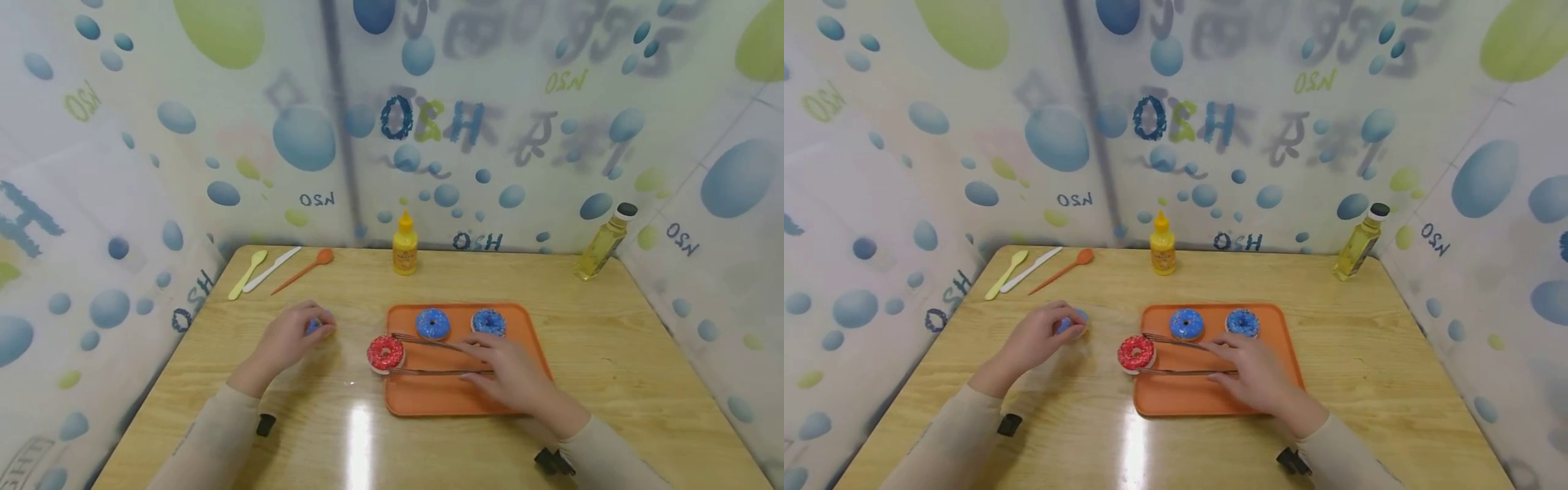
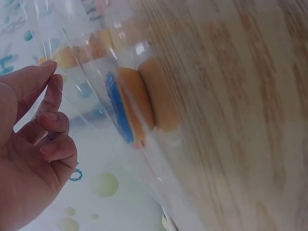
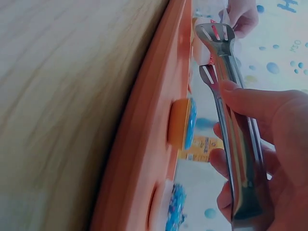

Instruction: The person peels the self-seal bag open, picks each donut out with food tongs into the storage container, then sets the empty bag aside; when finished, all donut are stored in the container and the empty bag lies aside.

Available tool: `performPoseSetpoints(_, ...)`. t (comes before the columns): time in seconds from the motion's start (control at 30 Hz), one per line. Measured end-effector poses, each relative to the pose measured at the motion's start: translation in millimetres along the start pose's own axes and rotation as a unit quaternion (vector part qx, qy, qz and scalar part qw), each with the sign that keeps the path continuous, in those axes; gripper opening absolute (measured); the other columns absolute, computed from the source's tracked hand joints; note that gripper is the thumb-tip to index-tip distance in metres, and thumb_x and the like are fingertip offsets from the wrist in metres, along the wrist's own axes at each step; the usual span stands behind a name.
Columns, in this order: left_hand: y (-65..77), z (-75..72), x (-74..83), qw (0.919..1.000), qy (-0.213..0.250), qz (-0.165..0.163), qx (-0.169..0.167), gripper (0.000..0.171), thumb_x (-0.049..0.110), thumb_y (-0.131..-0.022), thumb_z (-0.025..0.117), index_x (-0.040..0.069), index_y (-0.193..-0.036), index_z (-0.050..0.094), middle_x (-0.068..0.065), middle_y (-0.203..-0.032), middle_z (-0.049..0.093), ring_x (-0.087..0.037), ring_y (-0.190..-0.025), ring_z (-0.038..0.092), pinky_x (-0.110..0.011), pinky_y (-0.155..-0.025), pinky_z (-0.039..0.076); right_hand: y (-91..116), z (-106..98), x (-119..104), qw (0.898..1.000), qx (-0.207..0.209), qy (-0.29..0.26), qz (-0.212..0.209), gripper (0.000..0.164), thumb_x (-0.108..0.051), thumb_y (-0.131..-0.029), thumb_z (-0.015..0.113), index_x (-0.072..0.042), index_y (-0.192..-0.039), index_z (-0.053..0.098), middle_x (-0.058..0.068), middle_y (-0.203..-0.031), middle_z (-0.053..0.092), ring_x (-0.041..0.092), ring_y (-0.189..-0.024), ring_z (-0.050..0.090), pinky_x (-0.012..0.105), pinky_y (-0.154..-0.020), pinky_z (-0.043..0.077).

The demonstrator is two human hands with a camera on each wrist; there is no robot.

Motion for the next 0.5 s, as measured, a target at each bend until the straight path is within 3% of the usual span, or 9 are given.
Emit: performPoseSetpoints(0.5, 1.1, -0.6, 0.8, 0.9999, 0.006, 0.009, -0.004, 0.008, 0.024, -0.097, 0.075, 0.017, -0.099, 0.078, 0.005, -0.101, 0.069, -0.010, -0.080, 0.058, -0.029, -0.069, 0.049, 47, -29, 44, 0.999, 0.034, -0.003, 0.026, 0.055, -0.029, -0.082, 0.089, -0.026, -0.134, 0.070, -0.005, -0.126, 0.070, 0.015, -0.103, 0.071, 0.036, -0.077, 0.059)
Point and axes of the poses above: each hand's wrist, its own y-axis away from the middle knuckle, its own z-axis out of the palm, x = y × z, the point moved 6 cm from there along -y, towards the middle knuckle
